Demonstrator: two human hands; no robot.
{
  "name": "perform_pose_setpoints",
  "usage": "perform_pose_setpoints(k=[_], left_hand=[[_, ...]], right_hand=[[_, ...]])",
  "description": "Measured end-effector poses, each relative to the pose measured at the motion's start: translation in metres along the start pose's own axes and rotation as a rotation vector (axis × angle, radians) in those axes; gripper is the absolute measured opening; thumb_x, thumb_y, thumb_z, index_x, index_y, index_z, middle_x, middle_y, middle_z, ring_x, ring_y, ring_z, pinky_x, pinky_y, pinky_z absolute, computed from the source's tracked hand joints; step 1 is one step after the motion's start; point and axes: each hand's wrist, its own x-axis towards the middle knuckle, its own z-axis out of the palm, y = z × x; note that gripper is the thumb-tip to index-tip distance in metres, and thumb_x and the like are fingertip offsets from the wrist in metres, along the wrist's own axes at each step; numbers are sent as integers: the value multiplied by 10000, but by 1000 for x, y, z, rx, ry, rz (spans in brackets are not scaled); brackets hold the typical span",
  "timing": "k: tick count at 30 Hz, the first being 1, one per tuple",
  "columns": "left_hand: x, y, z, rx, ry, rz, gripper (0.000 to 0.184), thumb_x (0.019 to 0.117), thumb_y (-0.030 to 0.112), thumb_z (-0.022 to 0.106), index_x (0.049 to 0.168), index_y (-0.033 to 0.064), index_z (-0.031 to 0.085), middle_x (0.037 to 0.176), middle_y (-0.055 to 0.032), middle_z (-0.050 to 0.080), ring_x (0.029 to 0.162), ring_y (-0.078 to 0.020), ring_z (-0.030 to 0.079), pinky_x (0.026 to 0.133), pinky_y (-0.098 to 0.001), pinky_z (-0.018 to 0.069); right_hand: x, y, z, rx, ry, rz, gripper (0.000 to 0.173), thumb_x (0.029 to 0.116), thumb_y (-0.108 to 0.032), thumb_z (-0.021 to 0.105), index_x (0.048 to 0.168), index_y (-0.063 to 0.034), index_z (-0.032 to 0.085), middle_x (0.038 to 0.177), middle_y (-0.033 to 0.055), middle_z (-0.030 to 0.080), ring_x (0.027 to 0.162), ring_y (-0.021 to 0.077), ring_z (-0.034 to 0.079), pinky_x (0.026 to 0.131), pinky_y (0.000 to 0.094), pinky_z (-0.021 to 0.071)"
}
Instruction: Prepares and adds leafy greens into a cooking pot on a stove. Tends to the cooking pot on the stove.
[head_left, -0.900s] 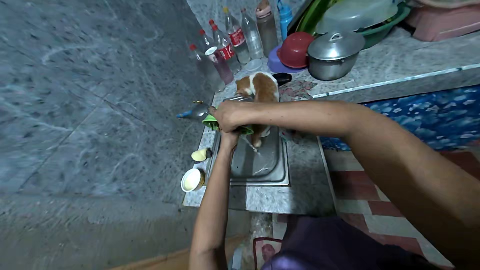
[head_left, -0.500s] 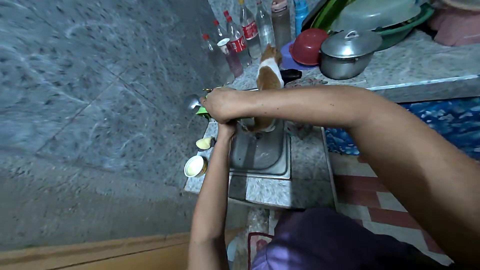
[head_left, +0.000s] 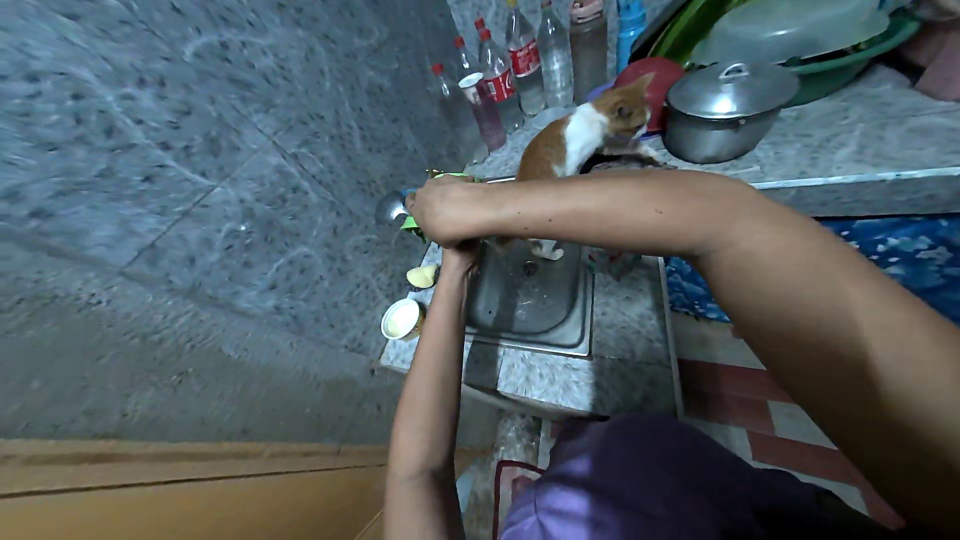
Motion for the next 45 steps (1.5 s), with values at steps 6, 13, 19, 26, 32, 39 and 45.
perform_pose_setpoints(k=[6, 13, 19, 26, 32, 39, 45], left_hand=[[-10, -6, -6, 92, 37, -38, 211, 1028, -59, 392, 1067, 91, 535, 881, 63, 600, 798, 9, 583, 757, -195, 519], [-14, 4, -29, 825, -52, -166, 285, 936, 50, 684, 1199, -47, 632, 1126, -157, 678, 1040, -203, 645, 952, -390, 514], [-59, 57, -48, 1546, -144, -627, 706, 913, 168, 701, 1481, -86, 369, 1492, -379, 370, 1278, -523, 510, 990, -666, 459], [-235, 98, -127, 1681, 85, -773, 1125, 751, 29, 834, 1637, 154, 151, 1581, -362, 228, 1329, -605, 403, 934, -720, 473], [-446, 148, -189, 1520, 171, -1043, 1244, 733, 86, 888, 1646, 288, 67, 1669, -278, -7, 1396, -586, 330, 976, -695, 460], [-684, 168, -200, 1276, 492, -1313, 1124, 831, 241, 835, 1621, 454, 64, 1678, -235, -136, 1416, -663, 192, 931, -761, 444], [-855, 188, -199, 1102, 888, -1360, 994, 807, 179, 836, 1594, 412, 276, 1711, -147, -30, 1463, -615, 129, 952, -789, 396]], right_hand=[[3, -8, 10, 11, -17, 12, 404, 971, -144, 661, 1297, 76, 571, 1171, 266, 631, 1122, 447, 626, 853, 634, 513], [3, 1, 27, 231, -68, 57, 632, 938, -137, 681, 1499, 8, 428, 1207, 293, 631, 1152, 477, 615, 920, 660, 495], [3, 7, 125, 1198, -122, 160, 538, 1101, -207, 431, 1611, -198, 262, 1066, 232, 693, 713, 295, 718, 645, 445, 617], [-37, -160, 218, 1709, -453, 55, 438, 1088, -152, 358, 1524, -143, 310, 1021, 216, 683, 699, 277, 723, 627, 385, 623], [-114, -338, 252, 1624, -845, -113, 437, 1096, -113, 345, 1527, -125, 275, 1040, 209, 680, 710, 275, 736, 617, 379, 634], [-227, -527, 267, 1344, -1279, -452, 445, 1084, -82, 349, 1518, -117, 257, 977, 186, 687, 678, 265, 736, 600, 380, 641], [-322, -669, 269, 1154, -1490, -684, 466, 1078, -54, 343, 1529, -113, 242, 965, 204, 686, 660, 287, 734, 591, 405, 644]])
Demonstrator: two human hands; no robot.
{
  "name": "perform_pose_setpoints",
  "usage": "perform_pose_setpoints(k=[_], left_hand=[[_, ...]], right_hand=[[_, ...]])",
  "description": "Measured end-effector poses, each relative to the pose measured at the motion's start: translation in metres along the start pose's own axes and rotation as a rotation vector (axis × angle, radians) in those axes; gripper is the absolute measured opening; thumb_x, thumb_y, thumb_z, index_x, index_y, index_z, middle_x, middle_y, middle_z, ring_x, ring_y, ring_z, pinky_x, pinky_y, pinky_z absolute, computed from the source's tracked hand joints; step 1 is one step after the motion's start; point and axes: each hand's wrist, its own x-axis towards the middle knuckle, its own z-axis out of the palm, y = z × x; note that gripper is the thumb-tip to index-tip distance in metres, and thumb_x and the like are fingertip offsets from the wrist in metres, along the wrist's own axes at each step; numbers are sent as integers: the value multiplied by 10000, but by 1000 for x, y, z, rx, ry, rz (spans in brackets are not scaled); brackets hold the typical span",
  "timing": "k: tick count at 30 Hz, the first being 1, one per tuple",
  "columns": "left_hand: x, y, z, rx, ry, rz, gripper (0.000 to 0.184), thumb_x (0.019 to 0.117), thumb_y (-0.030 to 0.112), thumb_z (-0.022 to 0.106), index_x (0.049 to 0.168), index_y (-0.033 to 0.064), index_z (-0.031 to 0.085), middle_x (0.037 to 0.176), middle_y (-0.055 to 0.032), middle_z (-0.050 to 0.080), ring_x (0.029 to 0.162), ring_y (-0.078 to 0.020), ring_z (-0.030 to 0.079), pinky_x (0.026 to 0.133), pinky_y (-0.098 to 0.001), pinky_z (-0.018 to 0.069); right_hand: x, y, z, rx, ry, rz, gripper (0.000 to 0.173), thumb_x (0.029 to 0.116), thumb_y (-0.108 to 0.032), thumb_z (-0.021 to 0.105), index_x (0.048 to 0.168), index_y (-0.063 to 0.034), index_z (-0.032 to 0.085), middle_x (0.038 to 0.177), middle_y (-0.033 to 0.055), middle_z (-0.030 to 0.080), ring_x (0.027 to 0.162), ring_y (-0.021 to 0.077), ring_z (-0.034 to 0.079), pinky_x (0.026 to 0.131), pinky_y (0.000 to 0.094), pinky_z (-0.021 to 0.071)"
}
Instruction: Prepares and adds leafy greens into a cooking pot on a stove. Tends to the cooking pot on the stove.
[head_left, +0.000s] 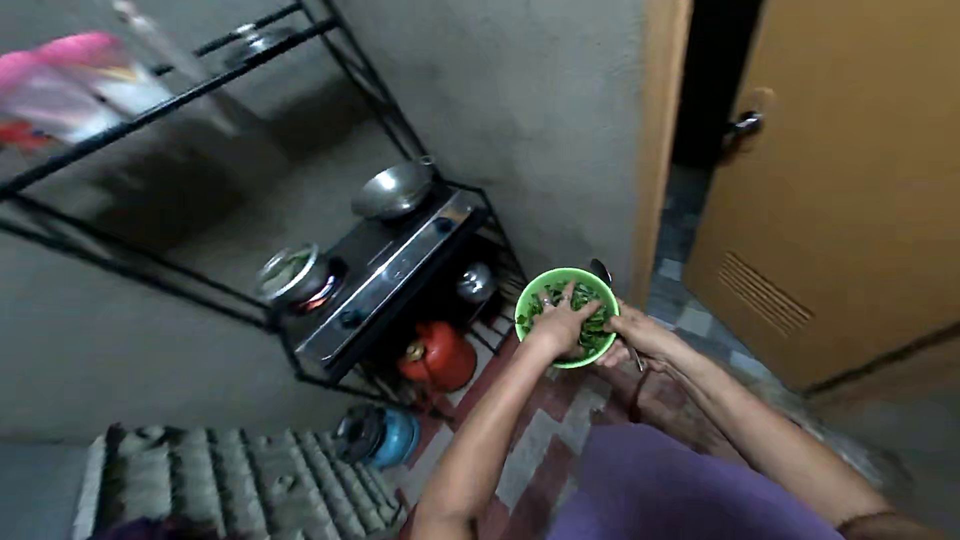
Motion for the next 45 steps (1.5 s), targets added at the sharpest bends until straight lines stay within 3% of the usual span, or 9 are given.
perform_pose_setpoints(k=[8, 11, 15, 18, 22, 28, 32, 37, 45], left_hand=[[11, -190, -39, -82, 188, -263, 850, 760, 139, 845, 1509, 265, 462, 1655, -183, 233, 1412, -572, 300, 929, -706, 475], [8, -261, -72, -73, 281, -352, 768, 770, 16, 781, 1465, 207, 517, 1613, -199, 322, 1365, -539, 398, 953, -664, 481], [0, -349, -106, -70, 437, -444, 587, 845, -33, 681, 1398, 144, 591, 1516, -231, 461, 1309, -501, 490, 1009, -635, 456], [-14, -416, -133, -65, 546, -453, 476, 854, -37, 689, 1307, 106, 655, 1395, -218, 577, 1240, -455, 569, 1006, -635, 461], [-34, -508, -170, -26, 710, -362, 489, 757, -98, 748, 1220, 50, 695, 1250, -236, 652, 1162, -452, 618, 962, -660, 487], [-78, -604, -227, -64, 806, -330, 504, 751, -88, 771, 1238, 4, 680, 1275, -250, 641, 1217, -433, 595, 1038, -627, 451], [-100, -654, -246, -134, 849, -315, 507, 758, -22, 822, 1243, 4, 675, 1287, -225, 647, 1228, -398, 600, 1058, -610, 443], [-112, -705, -254, -244, 875, -319, 573, 764, -49, 810, 1307, 23, 641, 1301, -238, 639, 1236, -418, 593, 1046, -648, 431], [-129, -760, -217, -357, 856, -428, 557, 756, -80, 801, 1276, 51, 652, 1179, -259, 675, 1087, -460, 645, 899, -697, 486]], right_hand=[[175, -47, 128, -105, -290, 17, 493, 1071, -46, 362, 1540, -131, 236, 967, 195, 688, 653, 277, 731, 586, 400, 642], [236, -79, 182, -152, -394, -7, 556, 1061, -45, 370, 1578, -154, 197, 1013, 207, 688, 675, 284, 733, 607, 413, 644], [302, -116, 255, -188, -499, -16, 582, 1066, -52, 374, 1600, -161, 170, 1076, 219, 682, 712, 290, 741, 641, 419, 649], [342, -141, 311, -168, -531, 6, 502, 1091, -78, 358, 1569, -143, 218, 1048, 214, 684, 698, 270, 737, 632, 382, 643], [386, -167, 390, -167, -497, 9, 487, 1113, -120, 351, 1580, -161, 220, 1064, 244, 677, 709, 276, 725, 646, 367, 621], [439, -177, 478, -112, -455, -16, 478, 1118, -152, 342, 1580, -158, 221, 1203, 272, 626, 772, 321, 723, 666, 414, 625], [462, -173, 515, -10, -381, 20, 450, 1094, -114, 368, 1537, -129, 290, 1159, 256, 636, 756, 308, 721, 653, 395, 626], [480, -164, 533, 13, -288, 10, 434, 1113, -144, 350, 1541, -146, 279, 1108, 245, 652, 710, 287, 715, 637, 378, 621], [495, -161, 496, -69, -233, -40, 451, 1120, -168, 347, 1562, -172, 256, 1052, 238, 688, 699, 293, 733, 648, 387, 636]])
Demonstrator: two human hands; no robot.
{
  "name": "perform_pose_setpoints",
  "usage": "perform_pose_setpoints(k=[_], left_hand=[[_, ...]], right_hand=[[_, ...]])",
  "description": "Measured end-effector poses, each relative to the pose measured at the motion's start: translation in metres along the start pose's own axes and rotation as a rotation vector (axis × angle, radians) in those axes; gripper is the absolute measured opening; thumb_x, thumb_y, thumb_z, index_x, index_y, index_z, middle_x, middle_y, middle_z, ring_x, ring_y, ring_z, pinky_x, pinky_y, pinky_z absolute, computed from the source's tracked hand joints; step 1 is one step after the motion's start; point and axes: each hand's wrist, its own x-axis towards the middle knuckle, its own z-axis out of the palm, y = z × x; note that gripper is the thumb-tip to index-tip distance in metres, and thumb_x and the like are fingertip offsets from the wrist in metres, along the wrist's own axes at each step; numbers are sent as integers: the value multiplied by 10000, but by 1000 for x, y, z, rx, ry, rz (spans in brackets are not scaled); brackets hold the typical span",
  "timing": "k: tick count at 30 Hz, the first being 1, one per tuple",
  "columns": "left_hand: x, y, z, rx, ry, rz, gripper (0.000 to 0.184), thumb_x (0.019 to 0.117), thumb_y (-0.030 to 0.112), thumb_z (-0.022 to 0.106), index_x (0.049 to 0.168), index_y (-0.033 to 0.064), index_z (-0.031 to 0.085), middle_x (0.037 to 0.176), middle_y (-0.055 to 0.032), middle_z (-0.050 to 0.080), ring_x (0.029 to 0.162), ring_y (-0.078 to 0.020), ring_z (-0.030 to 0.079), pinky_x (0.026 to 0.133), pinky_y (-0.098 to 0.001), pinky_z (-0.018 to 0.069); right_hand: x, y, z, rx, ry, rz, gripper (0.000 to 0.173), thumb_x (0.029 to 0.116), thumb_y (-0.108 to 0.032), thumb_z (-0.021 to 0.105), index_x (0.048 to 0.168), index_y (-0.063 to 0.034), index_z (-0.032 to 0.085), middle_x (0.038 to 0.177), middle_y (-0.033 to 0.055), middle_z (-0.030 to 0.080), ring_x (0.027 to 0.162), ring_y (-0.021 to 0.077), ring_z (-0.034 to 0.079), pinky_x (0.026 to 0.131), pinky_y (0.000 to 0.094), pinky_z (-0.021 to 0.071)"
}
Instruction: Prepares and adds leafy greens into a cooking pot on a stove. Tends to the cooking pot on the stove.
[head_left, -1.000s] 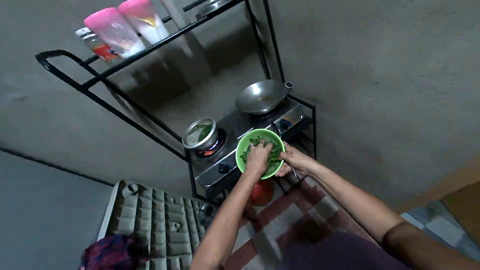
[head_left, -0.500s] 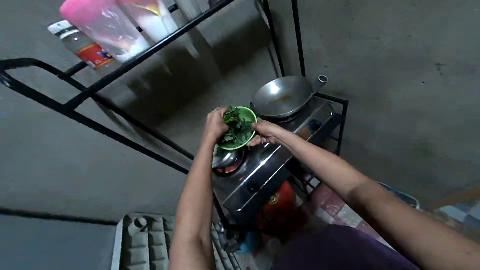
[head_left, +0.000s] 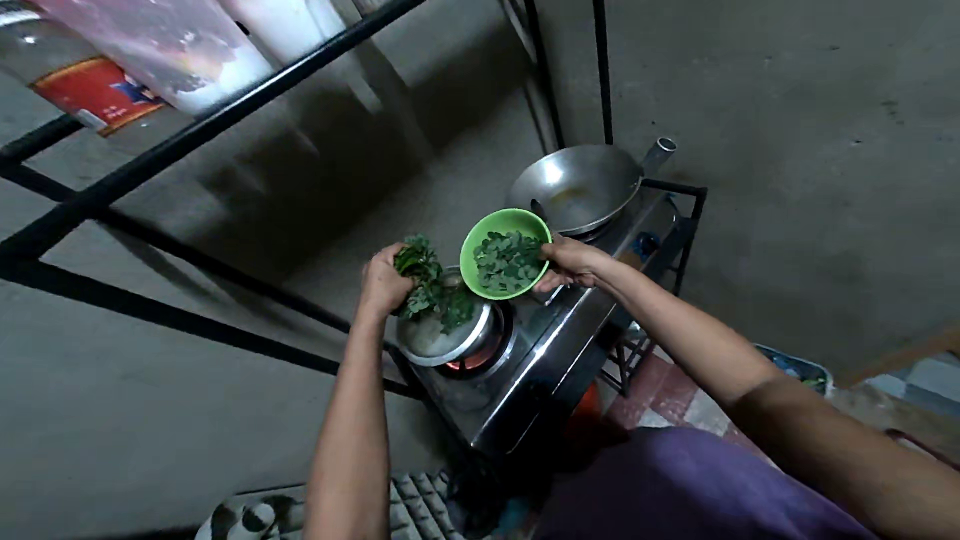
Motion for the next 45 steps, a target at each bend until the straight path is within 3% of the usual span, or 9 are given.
perform_pose_setpoints(k=[3, 8, 12, 18, 24, 31, 37, 41, 45], left_hand=[[3, -20, 31, 98, -171, -69, 508, 767, -49, 811, 1245, 41, 662, 1146, -256, 684, 1072, -450, 653, 907, -681, 495], [31, -31, 59, 316, -567, -47, 806, 768, 99, 882, 1476, 101, 498, 1492, -258, 461, 1372, -445, 456, 1099, -621, 398], [38, -1, 33, 337, -730, -156, 907, 834, 92, 838, 1589, 209, 348, 1621, -199, 308, 1399, -424, 427, 1066, -597, 421], [47, 18, 5, 429, -481, -133, 205, 944, -3, 667, 1133, 45, 729, 1084, -189, 713, 946, -347, 695, 884, -539, 544], [22, 83, 12, 392, -178, 292, 147, 921, -37, 677, 1023, 18, 769, 1011, -198, 726, 987, -393, 686, 912, -595, 520], [19, 112, 123, 292, -405, 397, 449, 1087, 280, 427, 1480, 75, 499, 1492, -249, 457, 1380, -440, 443, 1123, -602, 374], [-2, 120, 128, 416, -696, 452, 363, 1046, 263, 476, 1334, 107, 634, 1451, -187, 509, 1345, -405, 468, 1097, -578, 380], [-1, 103, 117, 433, -426, 574, 416, 1050, 324, 421, 1394, 200, 619, 1567, -93, 455, 1484, -346, 345, 1207, -616, 173], [8, 79, 126, 433, -294, 584, 558, 1086, 434, 222, 1517, 207, 494, 1611, -142, 380, 1478, -369, 351, 1171, -616, 236]], right_hand=[[-8, -2, -16, 20, -9, -38, 406, 1115, -145, 333, 1520, -147, 293, 1024, 238, 700, 709, 306, 745, 657, 397, 645], [-20, -9, -29, 12, -56, -76, 321, 1109, -123, 323, 1426, -116, 372, 863, 194, 722, 627, 254, 739, 594, 337, 635], [-23, -16, -33, 8, -102, -75, 348, 1103, -107, 316, 1449, -132, 344, 860, 195, 721, 627, 250, 741, 588, 325, 632], [-23, -16, -44, 28, -107, -77, 325, 1110, -105, 309, 1431, -129, 352, 884, 189, 727, 655, 255, 753, 608, 330, 644], [-24, -14, -45, 4, -122, -42, 333, 1118, -116, 327, 1451, -129, 336, 879, 181, 722, 651, 245, 748, 616, 327, 640], [-28, 0, -38, -37, -191, 9, 408, 1094, -97, 350, 1496, -121, 290, 948, 170, 706, 692, 240, 741, 648, 352, 642], [-29, -1, -46, -93, -140, 11, 507, 1099, -110, 365, 1579, -166, 213, 982, 179, 688, 697, 238, 733, 644, 364, 638], [-27, -3, -45, -116, -161, -1, 489, 1105, -132, 356, 1574, -166, 223, 979, 185, 696, 688, 238, 735, 645, 358, 639], [-22, -8, -35, -138, -161, -4, 455, 1115, -137, 345, 1558, -152, 240, 979, 195, 694, 688, 238, 735, 652, 357, 636]])
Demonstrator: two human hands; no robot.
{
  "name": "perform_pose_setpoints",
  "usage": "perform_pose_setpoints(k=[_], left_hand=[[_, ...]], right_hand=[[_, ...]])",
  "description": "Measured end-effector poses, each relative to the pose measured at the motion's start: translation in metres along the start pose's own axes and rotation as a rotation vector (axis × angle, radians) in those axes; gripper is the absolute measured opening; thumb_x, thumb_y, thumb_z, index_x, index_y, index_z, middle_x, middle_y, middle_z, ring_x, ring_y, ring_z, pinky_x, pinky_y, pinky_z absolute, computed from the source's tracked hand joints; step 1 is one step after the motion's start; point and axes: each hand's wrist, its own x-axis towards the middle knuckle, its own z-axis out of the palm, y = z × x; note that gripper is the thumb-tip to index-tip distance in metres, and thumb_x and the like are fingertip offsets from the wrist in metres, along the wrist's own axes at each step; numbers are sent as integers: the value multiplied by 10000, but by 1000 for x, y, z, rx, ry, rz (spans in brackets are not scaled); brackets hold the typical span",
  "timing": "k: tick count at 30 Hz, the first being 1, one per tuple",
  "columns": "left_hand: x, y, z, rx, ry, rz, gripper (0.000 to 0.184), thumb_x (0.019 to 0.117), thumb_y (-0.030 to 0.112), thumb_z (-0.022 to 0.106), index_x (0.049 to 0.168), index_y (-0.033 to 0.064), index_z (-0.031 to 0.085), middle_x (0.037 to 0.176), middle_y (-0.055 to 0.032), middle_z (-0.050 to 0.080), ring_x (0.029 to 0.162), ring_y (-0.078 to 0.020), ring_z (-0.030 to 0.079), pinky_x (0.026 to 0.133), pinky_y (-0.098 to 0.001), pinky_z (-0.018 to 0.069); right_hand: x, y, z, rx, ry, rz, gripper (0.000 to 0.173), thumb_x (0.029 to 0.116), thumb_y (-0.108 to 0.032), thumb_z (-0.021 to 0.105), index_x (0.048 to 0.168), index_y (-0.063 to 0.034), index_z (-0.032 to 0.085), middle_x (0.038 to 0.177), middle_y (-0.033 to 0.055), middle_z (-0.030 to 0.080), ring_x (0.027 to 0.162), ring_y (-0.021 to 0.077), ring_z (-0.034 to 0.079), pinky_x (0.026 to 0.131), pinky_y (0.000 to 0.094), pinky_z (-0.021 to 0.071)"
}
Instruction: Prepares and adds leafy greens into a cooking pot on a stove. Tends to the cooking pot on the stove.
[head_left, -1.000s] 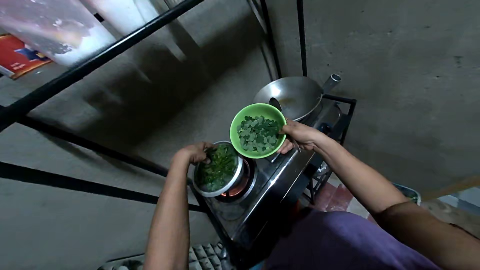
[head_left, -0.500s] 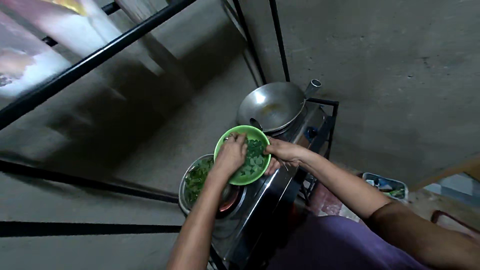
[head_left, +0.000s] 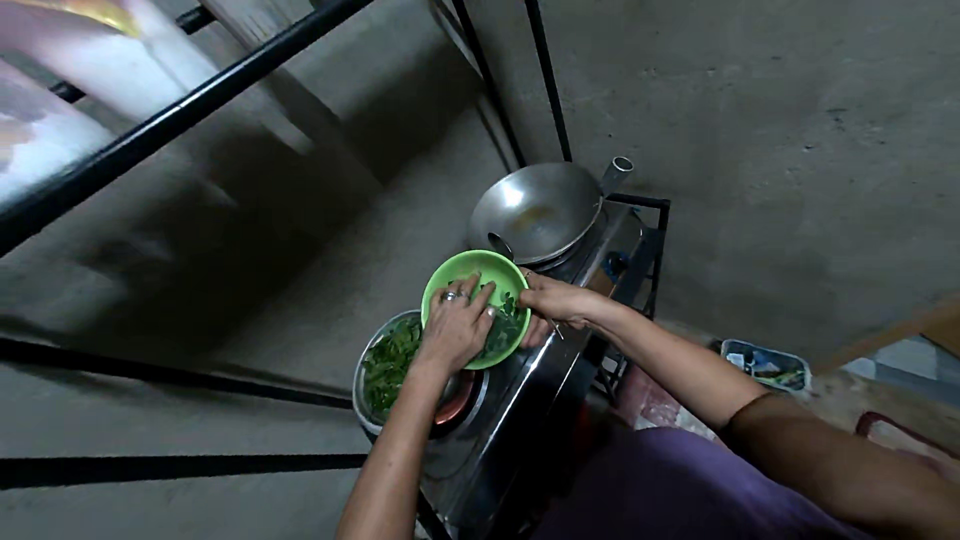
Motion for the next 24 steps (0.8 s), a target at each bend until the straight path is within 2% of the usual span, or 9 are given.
perform_pose_setpoints(k=[3, 5, 9, 10, 12, 13, 17, 22, 24], left_hand=[[-3, 11, -11, -201, -120, -120, 594, 1089, 468, 178, 1558, 202, 429, 1564, -208, 407, 1433, -434, 372, 1110, -652, 292], [-3, 14, -18, -255, -138, -140, 602, 1083, 495, 168, 1558, 231, 429, 1553, -197, 423, 1412, -453, 385, 1087, -670, 317], [-10, 6, -17, -164, -62, -52, 563, 1091, 409, 208, 1476, 152, 530, 1475, -165, 522, 1360, -416, 459, 1050, -648, 355], [-12, 1, -17, -120, -38, -40, 548, 1092, 392, 222, 1421, 138, 579, 1435, -153, 559, 1353, -394, 478, 1073, -650, 332], [-15, -13, -20, -56, -48, -41, 514, 1083, 392, 268, 1335, 146, 643, 1394, -129, 595, 1382, -360, 469, 1158, -694, 175], [-16, -23, -21, -35, -70, -44, 498, 1076, 402, 293, 1298, 154, 664, 1381, -121, 600, 1389, -354, 461, 1163, -709, 141], [-24, -58, -30, 15, -175, -53, 397, 1060, 316, 406, 1195, 101, 711, 1283, -160, 651, 1289, -355, 552, 1106, -601, 351], [-31, -80, -42, 146, -304, -165, 366, 1048, 300, 443, 1217, 119, 712, 1284, -129, 659, 1262, -342, 570, 1074, -605, 370], [-37, -87, -43, 185, -307, -192, 359, 1036, 305, 456, 1217, 130, 712, 1292, -112, 663, 1264, -335, 571, 1082, -600, 363]], right_hand=[[8, -6, 7, 6, 5, -27, 460, 1119, -136, 349, 1562, -149, 227, 961, 193, 693, 676, 233, 731, 638, 348, 632], [15, -11, 14, 9, 1, -57, 434, 1117, -152, 382, 1536, -130, 269, 909, 182, 696, 649, 219, 724, 620, 333, 626], [23, -24, 26, 6, 25, -90, 488, 1105, -102, 395, 1568, -143, 248, 882, 184, 686, 619, 204, 705, 592, 307, 610], [26, -26, 28, -5, 32, -98, 472, 1107, -103, 378, 1560, -142, 252, 878, 189, 682, 611, 204, 703, 589, 307, 608], [38, -26, 33, -20, 24, -125, 471, 1105, -116, 374, 1560, -142, 255, 894, 204, 688, 617, 222, 710, 590, 326, 614], [44, -26, 35, -21, 16, -137, 478, 1103, -122, 381, 1563, -151, 255, 912, 211, 690, 623, 234, 714, 589, 338, 618], [71, -29, 49, -71, 29, -170, 524, 1094, -136, 397, 1586, -200, 230, 1007, 244, 697, 649, 293, 729, 573, 399, 628], [96, -38, 75, -114, 87, -92, 591, 1082, -120, 406, 1616, -219, 173, 1215, 266, 643, 795, 354, 741, 651, 487, 638], [102, -39, 81, -204, 124, -90, 620, 1080, -140, 419, 1630, -234, 149, 1189, 258, 655, 778, 331, 740, 644, 468, 632]])
